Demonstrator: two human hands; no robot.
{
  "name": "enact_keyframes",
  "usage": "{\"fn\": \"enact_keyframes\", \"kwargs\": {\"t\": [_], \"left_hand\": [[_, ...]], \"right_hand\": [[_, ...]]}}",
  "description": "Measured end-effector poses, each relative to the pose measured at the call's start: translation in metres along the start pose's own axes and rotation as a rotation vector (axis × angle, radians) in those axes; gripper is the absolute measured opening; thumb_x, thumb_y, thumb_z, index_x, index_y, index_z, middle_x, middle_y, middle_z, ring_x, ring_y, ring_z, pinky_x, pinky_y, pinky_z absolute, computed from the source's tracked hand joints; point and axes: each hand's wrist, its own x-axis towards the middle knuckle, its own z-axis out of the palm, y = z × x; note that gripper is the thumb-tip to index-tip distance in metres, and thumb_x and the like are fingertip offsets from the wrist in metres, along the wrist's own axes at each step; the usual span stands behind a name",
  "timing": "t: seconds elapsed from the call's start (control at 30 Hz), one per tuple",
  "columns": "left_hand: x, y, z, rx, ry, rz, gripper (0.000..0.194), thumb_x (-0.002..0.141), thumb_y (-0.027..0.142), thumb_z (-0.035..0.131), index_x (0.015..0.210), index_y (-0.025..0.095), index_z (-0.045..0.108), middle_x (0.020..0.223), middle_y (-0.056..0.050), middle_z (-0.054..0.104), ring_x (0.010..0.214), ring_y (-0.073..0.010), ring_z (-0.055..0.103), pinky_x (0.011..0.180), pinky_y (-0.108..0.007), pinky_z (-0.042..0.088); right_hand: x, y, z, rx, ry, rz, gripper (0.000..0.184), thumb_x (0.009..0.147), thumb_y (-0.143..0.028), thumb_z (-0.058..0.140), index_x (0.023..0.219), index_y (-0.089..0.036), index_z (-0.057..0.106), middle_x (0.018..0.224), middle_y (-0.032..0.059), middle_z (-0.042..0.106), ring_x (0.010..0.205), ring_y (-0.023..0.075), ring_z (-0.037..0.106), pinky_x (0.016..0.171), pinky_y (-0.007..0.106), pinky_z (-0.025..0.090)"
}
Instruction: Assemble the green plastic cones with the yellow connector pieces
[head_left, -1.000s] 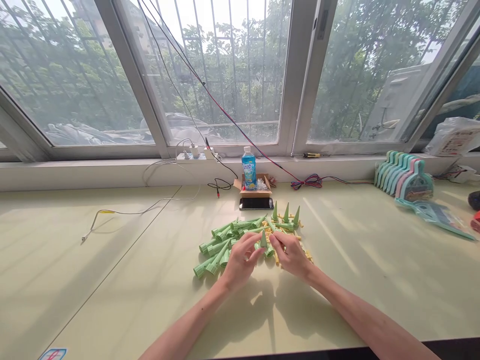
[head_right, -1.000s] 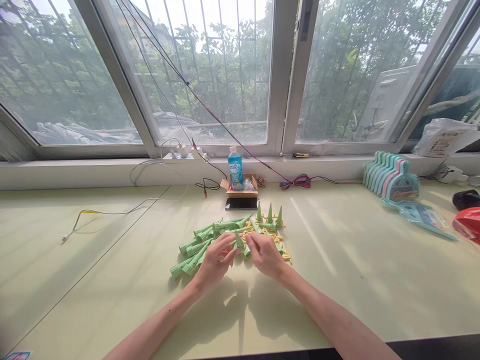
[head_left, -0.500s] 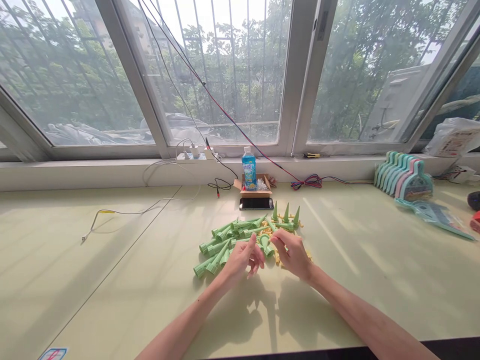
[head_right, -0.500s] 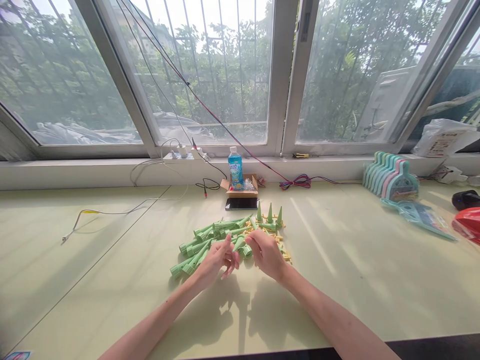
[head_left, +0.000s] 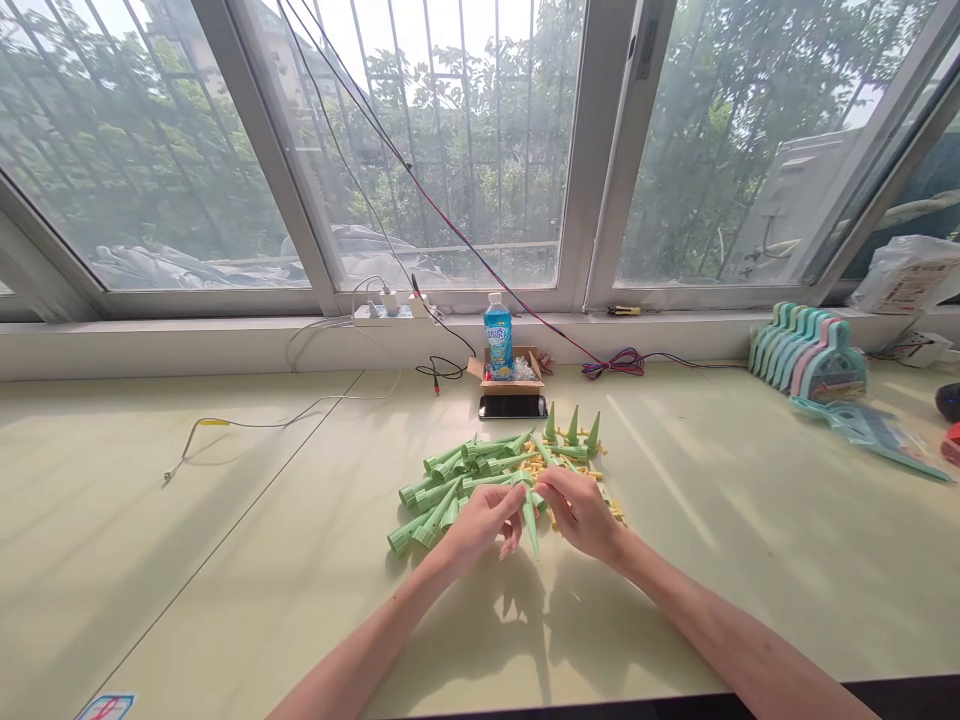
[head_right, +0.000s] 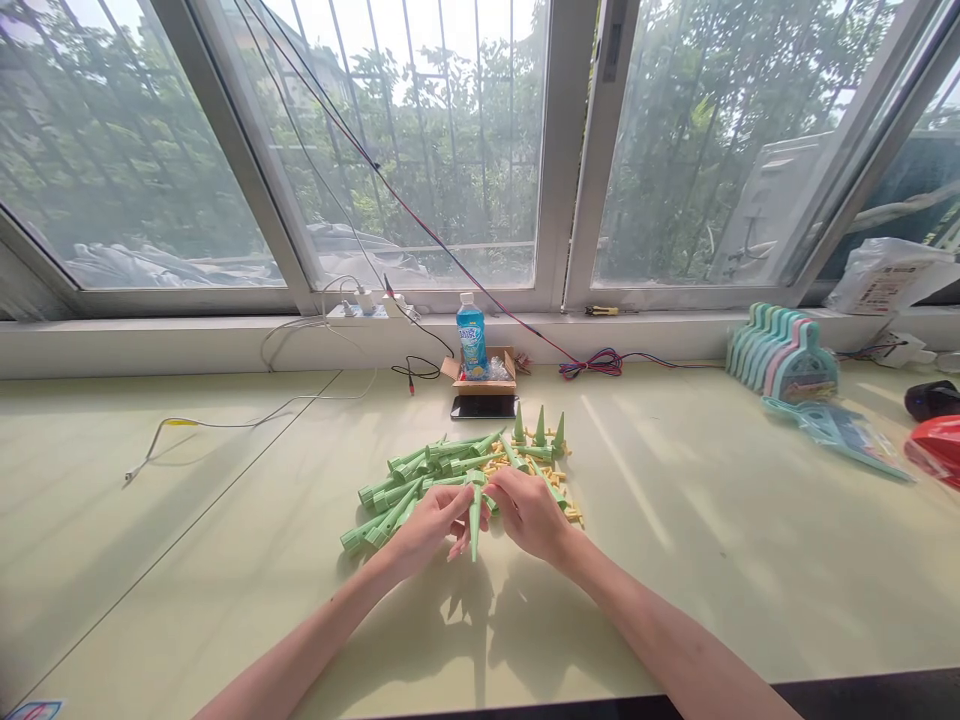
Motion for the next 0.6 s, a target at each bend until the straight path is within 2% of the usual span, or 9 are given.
{"fn": "enact_keyframes", "kwargs": {"t": [0.13, 0.33, 0.47, 0.6], "left_hand": [[-0.0022, 0.0022, 0.0012, 0.145, 0.092, 0.09, 0.049, 0.088, 0.058, 0.061, 0.068, 0.014, 0.055, 0.048, 0.003, 0.053, 0.038, -0.0069, 0.043, 0.042, -0.02, 0.032], [-0.0035, 0.0038, 0.0045, 0.294, 0.198, 0.222, 0.038, 0.085, 0.051, 0.067, 0.08, 0.013, 0.065, 0.056, 0.002, 0.052, 0.047, -0.009, 0.048, 0.043, -0.02, 0.037], [-0.0035, 0.004, 0.0062, 0.374, 0.245, 0.336, 0.037, 0.085, 0.049, 0.068, 0.075, 0.014, 0.065, 0.065, 0.0, 0.053, 0.053, -0.0094, 0.048, 0.045, -0.021, 0.041], [-0.0034, 0.0022, 0.0057, 0.445, 0.254, 0.39, 0.034, 0.087, 0.046, 0.066, 0.076, 0.014, 0.065, 0.075, -0.003, 0.053, 0.056, -0.009, 0.048, 0.045, -0.02, 0.042]], "right_hand": [[-0.0012, 0.0018, 0.0016, 0.018, -0.02, 0.049, 0.034, 0.103, -0.023, 0.036, 0.069, -0.021, 0.034, 0.061, -0.004, 0.038, 0.054, 0.0105, 0.03, 0.051, 0.023, 0.027], [-0.0039, 0.0014, 0.0017, -0.002, -0.059, 0.114, 0.036, 0.103, -0.025, 0.036, 0.068, -0.022, 0.027, 0.059, -0.0053, 0.031, 0.052, 0.0104, 0.025, 0.05, 0.025, 0.024], [-0.0023, -0.0012, 0.0006, 0.002, -0.062, 0.104, 0.036, 0.103, -0.024, 0.036, 0.068, -0.022, 0.026, 0.058, -0.0058, 0.03, 0.05, 0.0099, 0.024, 0.05, 0.025, 0.023], [0.0001, -0.0028, 0.0002, -0.004, -0.052, 0.094, 0.037, 0.102, -0.023, 0.037, 0.068, -0.022, 0.025, 0.057, -0.0061, 0.029, 0.049, 0.0095, 0.024, 0.049, 0.025, 0.023]]}}
